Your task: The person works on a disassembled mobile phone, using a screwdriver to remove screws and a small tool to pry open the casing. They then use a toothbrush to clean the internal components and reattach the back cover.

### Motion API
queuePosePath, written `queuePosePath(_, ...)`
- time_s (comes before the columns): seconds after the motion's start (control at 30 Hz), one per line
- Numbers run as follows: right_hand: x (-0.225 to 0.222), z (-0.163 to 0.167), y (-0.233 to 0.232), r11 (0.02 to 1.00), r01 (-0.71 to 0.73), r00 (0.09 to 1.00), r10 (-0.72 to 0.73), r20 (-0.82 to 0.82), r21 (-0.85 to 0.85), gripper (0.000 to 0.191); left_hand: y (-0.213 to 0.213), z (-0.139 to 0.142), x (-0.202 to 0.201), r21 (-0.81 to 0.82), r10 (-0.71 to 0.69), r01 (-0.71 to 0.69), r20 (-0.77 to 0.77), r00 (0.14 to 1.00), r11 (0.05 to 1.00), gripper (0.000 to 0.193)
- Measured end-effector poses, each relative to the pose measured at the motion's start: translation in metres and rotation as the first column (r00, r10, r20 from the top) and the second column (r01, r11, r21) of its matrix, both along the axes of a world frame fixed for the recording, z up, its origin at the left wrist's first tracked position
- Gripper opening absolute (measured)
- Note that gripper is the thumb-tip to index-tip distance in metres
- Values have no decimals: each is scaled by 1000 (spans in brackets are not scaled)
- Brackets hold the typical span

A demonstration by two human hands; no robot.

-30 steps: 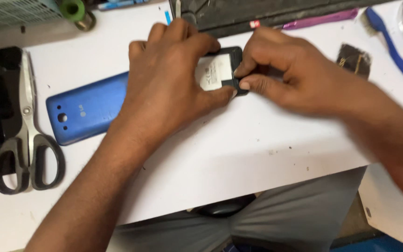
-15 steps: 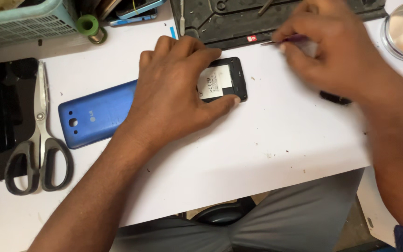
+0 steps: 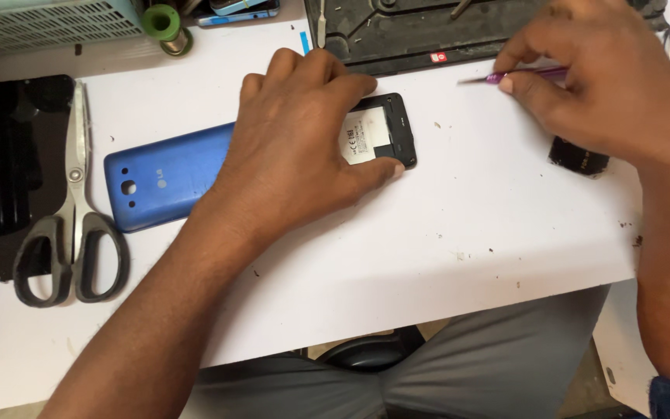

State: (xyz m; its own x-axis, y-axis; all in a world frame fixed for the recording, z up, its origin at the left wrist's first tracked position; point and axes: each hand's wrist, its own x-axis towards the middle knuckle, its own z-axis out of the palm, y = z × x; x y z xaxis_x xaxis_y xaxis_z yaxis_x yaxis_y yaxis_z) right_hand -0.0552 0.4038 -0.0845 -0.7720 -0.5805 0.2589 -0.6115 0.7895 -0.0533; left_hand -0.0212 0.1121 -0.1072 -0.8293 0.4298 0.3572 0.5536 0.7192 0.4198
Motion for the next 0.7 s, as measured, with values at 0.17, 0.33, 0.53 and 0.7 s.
queuePosePath(0.17, 1, -4, 2, 977, -155, 983, 137, -126, -146, 7, -2, 0, 1, 114, -63, 77, -126, 990, 990, 62)
queuePosePath(0.33, 10, -11, -9, 852, -175, 976, 215, 24, -493, 11, 4, 8, 5, 257, -146, 226, -296, 944, 940, 60)
queuePosePath(0.53, 16, -12, -21, 573, 158, 653, 551, 520, -804, 16, 14, 15, 6, 129, -173, 219, -294, 940, 967, 37)
queuePosePath(0.7, 15, -7, -24, 474, 309, 522, 640, 563, -825, 28, 13, 11, 2, 181, -105, 164, -298, 949, 970, 9)
